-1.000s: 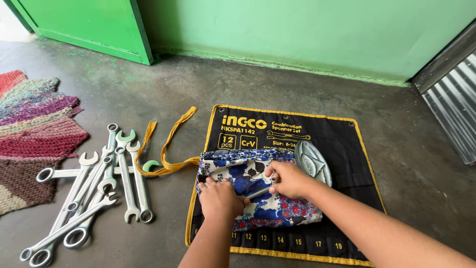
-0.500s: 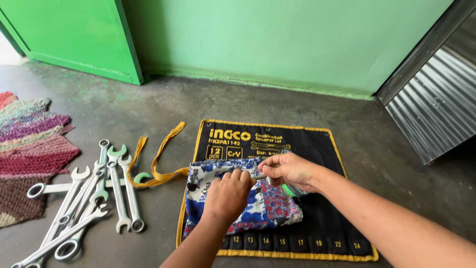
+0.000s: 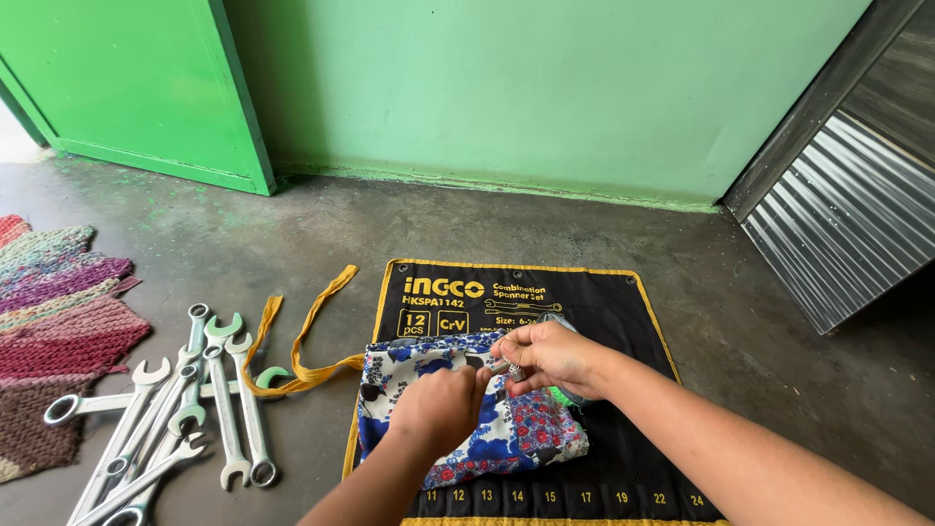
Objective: The person wipes a black and yellow tool roll with a patterned cloth, then uses a small brush to scrub the surface. They continue wiping the roll and then use the brush to clean a wrench placed on the cloth.
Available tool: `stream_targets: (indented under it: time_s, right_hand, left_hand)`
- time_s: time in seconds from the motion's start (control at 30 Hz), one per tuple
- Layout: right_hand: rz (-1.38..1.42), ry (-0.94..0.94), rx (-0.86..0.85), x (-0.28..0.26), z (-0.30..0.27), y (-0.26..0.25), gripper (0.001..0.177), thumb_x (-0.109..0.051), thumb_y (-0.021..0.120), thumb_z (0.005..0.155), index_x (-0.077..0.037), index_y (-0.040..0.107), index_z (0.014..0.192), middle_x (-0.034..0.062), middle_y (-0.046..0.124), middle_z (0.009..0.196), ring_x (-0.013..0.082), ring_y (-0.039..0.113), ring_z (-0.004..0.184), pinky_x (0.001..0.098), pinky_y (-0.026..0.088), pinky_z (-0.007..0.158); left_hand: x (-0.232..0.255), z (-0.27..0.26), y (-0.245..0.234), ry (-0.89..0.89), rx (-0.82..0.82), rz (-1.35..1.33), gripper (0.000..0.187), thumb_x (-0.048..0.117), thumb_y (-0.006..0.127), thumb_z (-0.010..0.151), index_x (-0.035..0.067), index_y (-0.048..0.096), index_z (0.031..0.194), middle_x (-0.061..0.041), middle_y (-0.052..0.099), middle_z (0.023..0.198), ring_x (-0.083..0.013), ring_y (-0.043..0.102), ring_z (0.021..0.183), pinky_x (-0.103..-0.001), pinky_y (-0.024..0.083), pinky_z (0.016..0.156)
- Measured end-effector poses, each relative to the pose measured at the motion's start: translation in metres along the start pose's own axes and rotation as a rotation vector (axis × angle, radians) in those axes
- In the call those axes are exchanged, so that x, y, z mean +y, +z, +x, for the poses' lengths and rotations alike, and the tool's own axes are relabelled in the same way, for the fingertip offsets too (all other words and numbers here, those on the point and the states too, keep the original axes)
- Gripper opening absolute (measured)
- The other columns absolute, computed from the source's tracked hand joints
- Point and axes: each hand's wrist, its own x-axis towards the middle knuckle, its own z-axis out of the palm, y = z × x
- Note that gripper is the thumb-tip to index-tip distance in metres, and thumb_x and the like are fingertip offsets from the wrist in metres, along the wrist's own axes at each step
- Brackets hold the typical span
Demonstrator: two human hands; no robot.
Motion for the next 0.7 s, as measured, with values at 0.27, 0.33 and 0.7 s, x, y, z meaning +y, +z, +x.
stream_targets:
  time_s: [0.27,0.33,0.7]
  right_hand:
    - [0.127,0.108,-0.019,-0.006,-0.008,0.003,0.028,-0.021,0.057,0.099,-0.002,0.064,0.119,0.0123,0.072,0.11,0.0237,0.073,0.09,0.0361,0.062,0.082]
    - [0.145,0.122,-0.027,-0.002,-0.003,0.001,0.03,-0.022,0.056,0.101,-0.002,0.063,0.121,0.0099,0.07,0.11,0.0241,0.073,0.092,0.0357,0.063,0.082]
    - [0.237,0.218,-0.042,0.008,-0.001,-0.011,0.04,-0.033,0.043,0.106,0.0,0.061,0.119,0.0144,0.07,0.103,0.0241,0.072,0.087,0.0349,0.063,0.075]
  left_hand:
    - [-0.016,0.004,0.019,0.205,0.256,0.305,0.032,0.042,0.048,0.103,0.013,0.057,0.095,-0.004,0.067,0.09,-0.0226,0.07,0.082,-0.04,0.056,0.062]
    - [-0.018,0.004,0.019,0.225,0.255,0.358,0.03,0.041,0.05,0.104,0.013,0.057,0.097,-0.002,0.064,0.09,-0.0205,0.067,0.085,-0.039,0.054,0.068]
    - [-0.01,0.002,0.015,0.301,0.29,0.381,0.018,0.031,0.057,0.099,0.013,0.059,0.099,-0.001,0.063,0.095,-0.0211,0.062,0.093,-0.039,0.049,0.081]
